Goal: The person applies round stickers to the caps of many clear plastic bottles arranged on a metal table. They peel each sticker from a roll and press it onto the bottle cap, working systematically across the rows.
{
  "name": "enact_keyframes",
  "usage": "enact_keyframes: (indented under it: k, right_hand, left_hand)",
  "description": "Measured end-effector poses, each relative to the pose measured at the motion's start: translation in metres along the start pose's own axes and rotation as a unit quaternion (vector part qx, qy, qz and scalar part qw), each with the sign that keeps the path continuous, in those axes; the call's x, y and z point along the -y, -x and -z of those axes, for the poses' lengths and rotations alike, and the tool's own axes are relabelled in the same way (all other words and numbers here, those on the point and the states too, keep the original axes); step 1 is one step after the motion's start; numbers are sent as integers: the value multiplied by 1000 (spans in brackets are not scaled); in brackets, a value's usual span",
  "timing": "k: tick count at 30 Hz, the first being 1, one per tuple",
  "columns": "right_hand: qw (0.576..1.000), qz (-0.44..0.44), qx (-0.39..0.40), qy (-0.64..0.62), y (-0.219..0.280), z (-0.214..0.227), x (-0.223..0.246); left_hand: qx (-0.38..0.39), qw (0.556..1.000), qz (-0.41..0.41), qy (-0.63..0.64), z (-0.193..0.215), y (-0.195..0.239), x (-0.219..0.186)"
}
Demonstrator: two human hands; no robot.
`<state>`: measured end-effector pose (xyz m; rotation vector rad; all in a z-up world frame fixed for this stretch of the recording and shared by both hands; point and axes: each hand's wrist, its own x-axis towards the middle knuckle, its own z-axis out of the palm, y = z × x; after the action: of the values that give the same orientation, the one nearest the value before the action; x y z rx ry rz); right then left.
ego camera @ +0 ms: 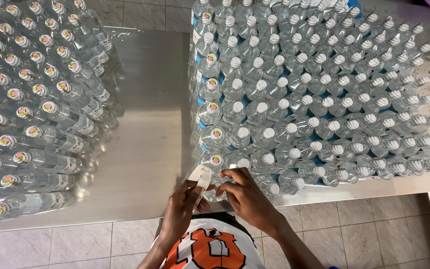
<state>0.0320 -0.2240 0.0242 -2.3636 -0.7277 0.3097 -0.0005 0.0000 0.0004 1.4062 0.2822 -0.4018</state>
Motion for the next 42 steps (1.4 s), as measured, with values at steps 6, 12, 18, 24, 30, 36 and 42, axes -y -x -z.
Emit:
enact_keyframes:
  k: [6,12,18,24,30,36,42]
  right_hand:
    - [998,-1,-10,62,-1,1,3]
    - [997,18,8,81,0,2,-2]
    - [991,49,-124,-22,7,20,9]
    - [969,187,-145,-64,7,22,42]
    - [963,203,-160,-71,26,28,25]
    - [971,105,-135,-167,49,54,19]
    - [949,-59,-75,-299,63,58,6]
  left_hand:
    - [-10,1000,-2,3,-2,2,5]
    - [-41,999,-12,20,-7,3,13]
    - [-102,993,-55,16,-12,22,-6]
    - [-98,992,-53,55,-39,41,-10]
    - [-11,991,-62,115,-63,57,-13]
    - [22,992,-79,93,-88,66,-9]
    - [-52,994,-86,-32,-114,74,-2]
